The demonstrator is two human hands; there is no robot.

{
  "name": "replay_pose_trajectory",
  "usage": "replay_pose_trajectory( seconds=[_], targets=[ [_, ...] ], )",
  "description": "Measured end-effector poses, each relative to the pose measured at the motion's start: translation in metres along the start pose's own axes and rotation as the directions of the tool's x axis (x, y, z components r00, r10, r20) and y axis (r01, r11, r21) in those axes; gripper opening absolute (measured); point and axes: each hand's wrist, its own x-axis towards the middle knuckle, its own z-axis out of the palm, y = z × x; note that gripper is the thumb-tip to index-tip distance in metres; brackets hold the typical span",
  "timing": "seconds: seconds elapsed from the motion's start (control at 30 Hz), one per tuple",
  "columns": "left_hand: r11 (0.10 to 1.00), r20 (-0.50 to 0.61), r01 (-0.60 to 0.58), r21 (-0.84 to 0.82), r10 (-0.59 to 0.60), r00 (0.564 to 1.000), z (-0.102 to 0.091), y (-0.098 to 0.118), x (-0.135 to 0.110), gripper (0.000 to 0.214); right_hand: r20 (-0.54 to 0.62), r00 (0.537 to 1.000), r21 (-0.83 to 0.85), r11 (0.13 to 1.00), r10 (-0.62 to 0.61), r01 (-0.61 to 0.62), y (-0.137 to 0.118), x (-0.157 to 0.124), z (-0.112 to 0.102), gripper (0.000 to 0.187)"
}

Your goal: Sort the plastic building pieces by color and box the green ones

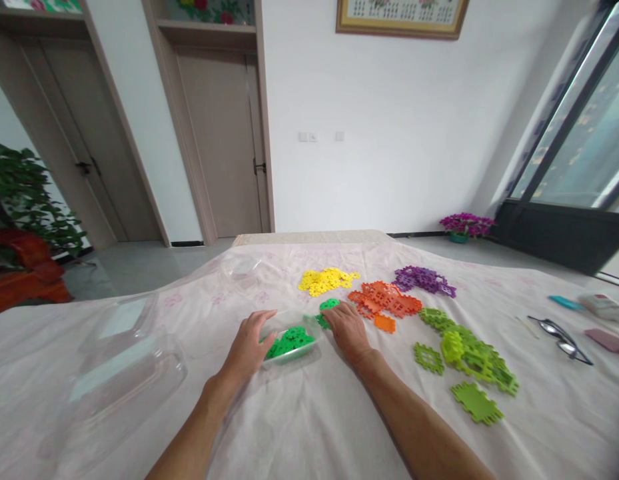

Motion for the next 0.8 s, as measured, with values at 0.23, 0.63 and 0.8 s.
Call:
replay_pose_trajectory(
  seconds=[0.23, 0.63, 0.8],
  targets=[
    [1.0, 0.003, -0.004, -0.008, 0.004, 1.0, 0.0, 0.0, -0.001, 0.045, -0.204, 0.946, 0.225, 0.952, 0.252, -0.205, 0.003, 0.0, -0.004, 0.033],
    [1.0, -0.013, -0.014, -0.016, 0.014, 1.0, 0.0, 0.0, -0.002, 0.043, -0.167, 0.955, 0.561, 0.821, 0.244, -0.111, -0.05, 0.015, -0.025, 0.032],
    [1.0, -0.008, -0.013, -0.012, 0.013, 1.0, 0.002, -0.001, 0.0, 0.042, -0.154, 0.956, 0.38, 0.908, 0.25, -0.177, -0.035, 0.008, -0.02, 0.032]
  ],
)
